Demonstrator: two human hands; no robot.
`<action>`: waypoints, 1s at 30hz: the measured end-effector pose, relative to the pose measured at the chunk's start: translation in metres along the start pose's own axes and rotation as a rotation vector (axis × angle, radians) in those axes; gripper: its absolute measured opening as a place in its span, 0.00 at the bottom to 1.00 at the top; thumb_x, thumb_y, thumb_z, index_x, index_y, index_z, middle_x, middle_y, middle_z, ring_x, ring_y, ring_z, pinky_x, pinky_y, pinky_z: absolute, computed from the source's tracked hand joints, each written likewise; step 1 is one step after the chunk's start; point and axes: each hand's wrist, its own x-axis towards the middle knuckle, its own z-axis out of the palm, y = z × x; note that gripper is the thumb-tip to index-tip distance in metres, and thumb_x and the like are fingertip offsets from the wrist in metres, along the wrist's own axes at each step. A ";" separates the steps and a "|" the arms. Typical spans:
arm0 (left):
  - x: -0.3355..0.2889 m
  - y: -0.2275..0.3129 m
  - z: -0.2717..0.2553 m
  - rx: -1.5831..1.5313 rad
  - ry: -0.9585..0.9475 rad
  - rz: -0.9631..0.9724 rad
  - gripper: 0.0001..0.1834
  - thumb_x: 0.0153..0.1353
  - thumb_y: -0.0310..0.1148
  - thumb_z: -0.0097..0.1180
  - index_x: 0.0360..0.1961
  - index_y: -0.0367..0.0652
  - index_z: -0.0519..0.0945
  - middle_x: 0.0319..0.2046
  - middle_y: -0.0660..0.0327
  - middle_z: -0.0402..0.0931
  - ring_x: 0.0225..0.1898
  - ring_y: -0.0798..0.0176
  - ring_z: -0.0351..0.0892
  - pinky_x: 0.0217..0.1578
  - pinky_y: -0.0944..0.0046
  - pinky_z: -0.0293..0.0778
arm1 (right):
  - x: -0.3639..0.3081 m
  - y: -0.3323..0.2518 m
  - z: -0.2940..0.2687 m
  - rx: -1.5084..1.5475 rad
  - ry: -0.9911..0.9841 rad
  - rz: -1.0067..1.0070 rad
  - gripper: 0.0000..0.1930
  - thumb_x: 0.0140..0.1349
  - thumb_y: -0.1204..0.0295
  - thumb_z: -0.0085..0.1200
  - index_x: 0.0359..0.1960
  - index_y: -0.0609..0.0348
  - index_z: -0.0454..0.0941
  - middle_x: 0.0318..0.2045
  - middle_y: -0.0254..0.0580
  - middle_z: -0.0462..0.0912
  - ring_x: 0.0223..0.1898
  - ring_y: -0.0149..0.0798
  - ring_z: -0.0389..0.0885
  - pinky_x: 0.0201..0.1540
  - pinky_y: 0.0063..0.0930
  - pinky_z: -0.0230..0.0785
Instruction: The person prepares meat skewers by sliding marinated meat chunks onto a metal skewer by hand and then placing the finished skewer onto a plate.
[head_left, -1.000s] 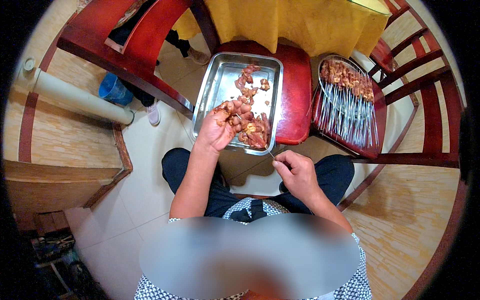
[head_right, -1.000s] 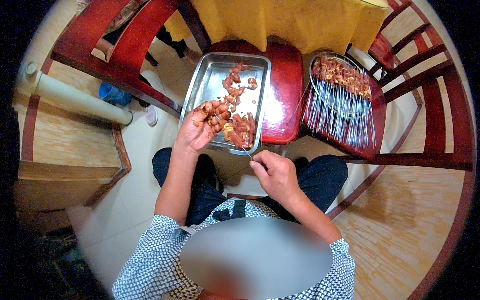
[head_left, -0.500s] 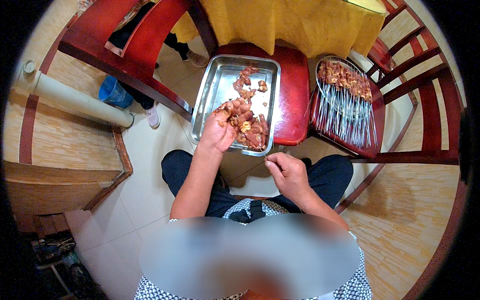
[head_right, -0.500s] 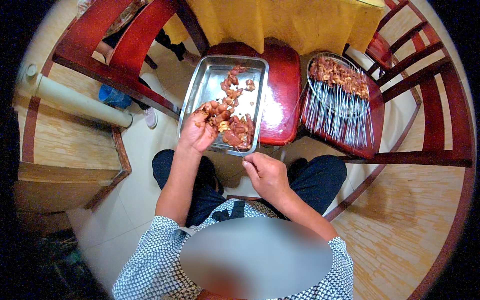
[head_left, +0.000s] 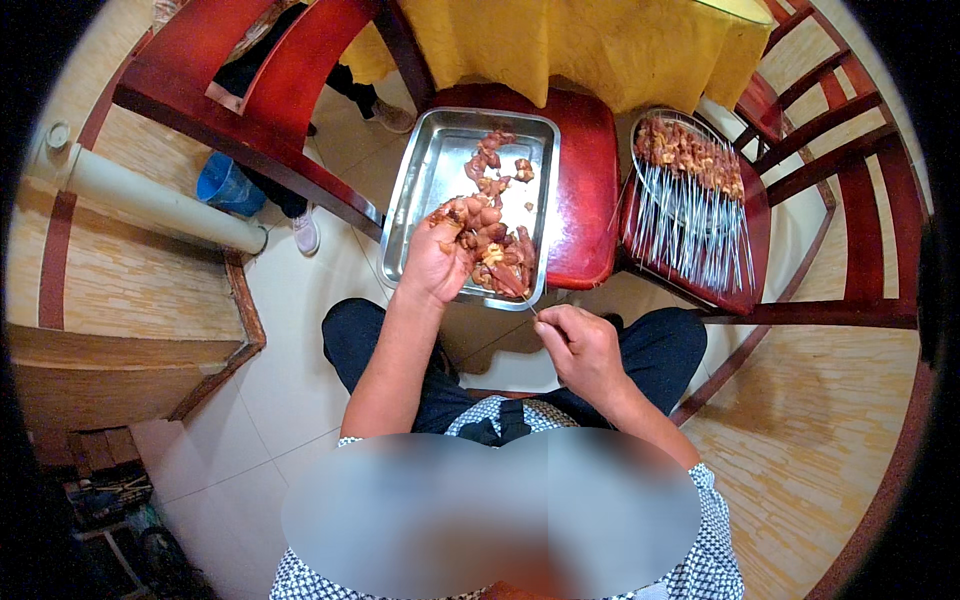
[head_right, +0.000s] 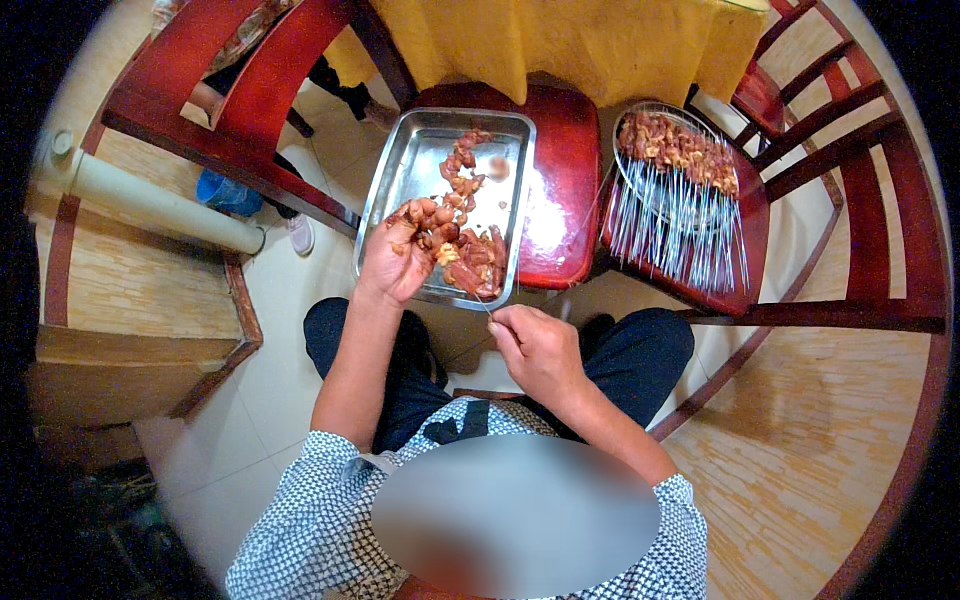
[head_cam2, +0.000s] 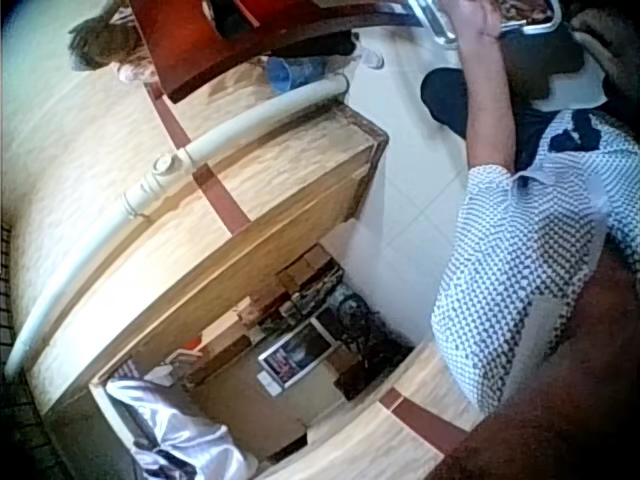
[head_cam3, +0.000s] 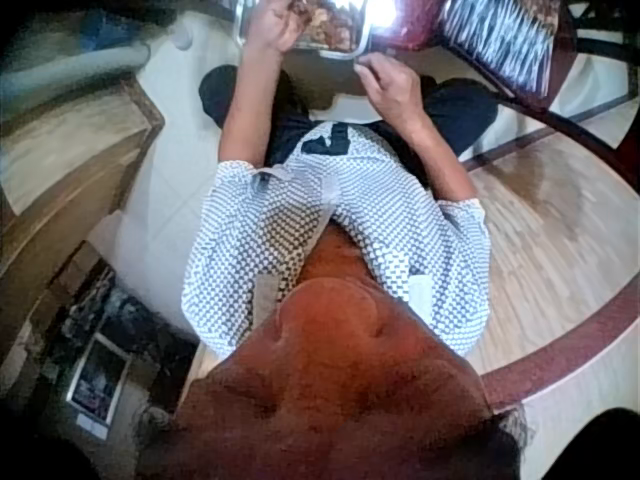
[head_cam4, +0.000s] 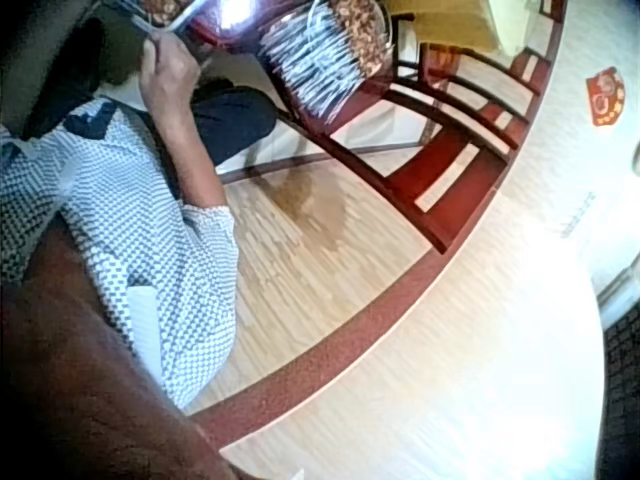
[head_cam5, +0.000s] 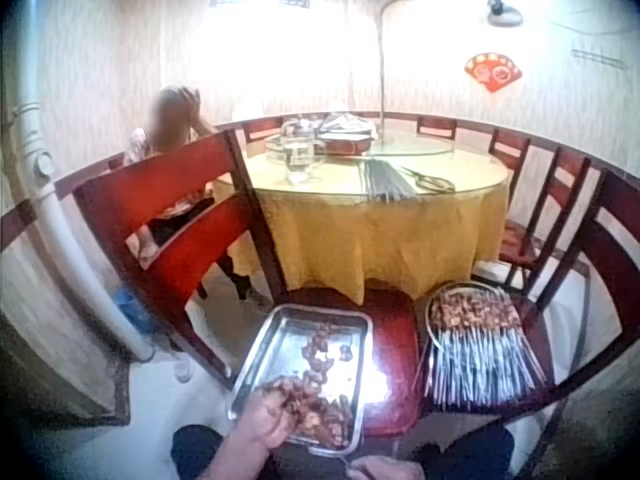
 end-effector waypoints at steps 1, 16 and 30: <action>0.000 0.000 -0.001 -0.011 -0.011 -0.008 0.12 0.66 0.34 0.47 0.41 0.36 0.74 0.38 0.52 0.79 0.40 0.54 0.81 0.44 0.56 0.78 | 0.001 0.000 0.001 0.005 0.006 -0.012 0.04 0.55 0.75 0.56 0.29 0.62 0.76 0.25 0.46 0.79 0.27 0.46 0.81 0.29 0.34 0.72; 0.000 -0.003 0.004 -0.121 -0.104 -0.042 0.12 0.67 0.36 0.44 0.40 0.40 0.75 0.48 0.47 0.75 0.50 0.48 0.76 0.54 0.47 0.70 | 0.007 0.001 0.018 0.012 0.079 0.021 0.04 0.54 0.75 0.57 0.30 0.62 0.77 0.25 0.49 0.80 0.26 0.48 0.81 0.29 0.35 0.72; -0.017 -0.009 0.002 0.165 0.039 0.047 0.19 0.66 0.39 0.48 0.52 0.38 0.71 0.49 0.54 0.75 0.45 0.58 0.79 0.44 0.57 0.77 | 0.022 0.002 0.022 0.088 0.211 0.026 0.04 0.53 0.76 0.58 0.28 0.63 0.76 0.24 0.49 0.79 0.25 0.47 0.81 0.28 0.34 0.71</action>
